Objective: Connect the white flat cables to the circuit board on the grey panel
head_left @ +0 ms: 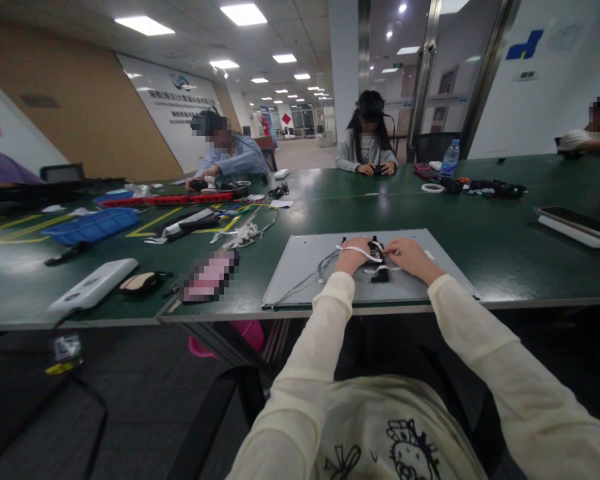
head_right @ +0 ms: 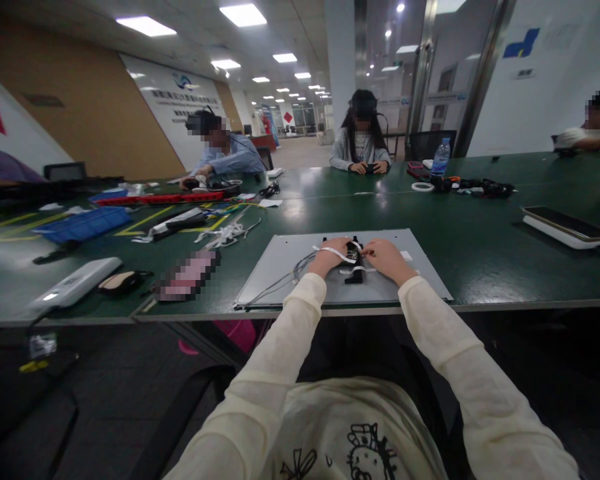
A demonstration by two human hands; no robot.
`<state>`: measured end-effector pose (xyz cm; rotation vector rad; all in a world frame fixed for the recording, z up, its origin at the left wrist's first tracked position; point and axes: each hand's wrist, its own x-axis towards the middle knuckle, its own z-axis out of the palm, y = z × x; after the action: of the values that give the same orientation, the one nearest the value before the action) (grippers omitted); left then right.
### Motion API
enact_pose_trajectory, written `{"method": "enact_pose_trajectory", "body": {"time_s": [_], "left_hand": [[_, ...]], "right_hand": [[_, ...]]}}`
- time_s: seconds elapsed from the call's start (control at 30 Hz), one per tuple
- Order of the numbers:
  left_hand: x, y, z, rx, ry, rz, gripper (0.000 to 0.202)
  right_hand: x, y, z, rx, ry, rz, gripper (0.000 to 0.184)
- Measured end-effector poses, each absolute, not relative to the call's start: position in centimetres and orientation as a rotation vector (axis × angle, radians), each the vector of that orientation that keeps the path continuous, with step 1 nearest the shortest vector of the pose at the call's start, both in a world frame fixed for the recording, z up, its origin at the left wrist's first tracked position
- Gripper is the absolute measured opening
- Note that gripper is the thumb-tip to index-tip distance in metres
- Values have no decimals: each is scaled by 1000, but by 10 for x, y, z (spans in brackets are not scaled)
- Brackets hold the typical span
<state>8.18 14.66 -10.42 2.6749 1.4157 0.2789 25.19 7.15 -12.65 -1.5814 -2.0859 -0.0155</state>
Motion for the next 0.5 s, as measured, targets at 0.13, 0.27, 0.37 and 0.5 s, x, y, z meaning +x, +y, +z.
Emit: {"method": "enact_pose_trajectory", "body": {"time_s": [0.13,0.27,0.37,0.5], "left_hand": [[82,146,-104,2661,1420,287,42],[82,145,-103,2643,1421,309,43],[82,144,-103,2637,1426,314,43],[81,144,-104,2628,1423,324,43]], "right_hand": [[256,76,-129,-1582,-2031,52,21],[257,77,-130,-1609,-2010,46,20],[258,78,-131,-1615,-2029,21,21],[259,80,-133,-1593,-2037,2,21]]}}
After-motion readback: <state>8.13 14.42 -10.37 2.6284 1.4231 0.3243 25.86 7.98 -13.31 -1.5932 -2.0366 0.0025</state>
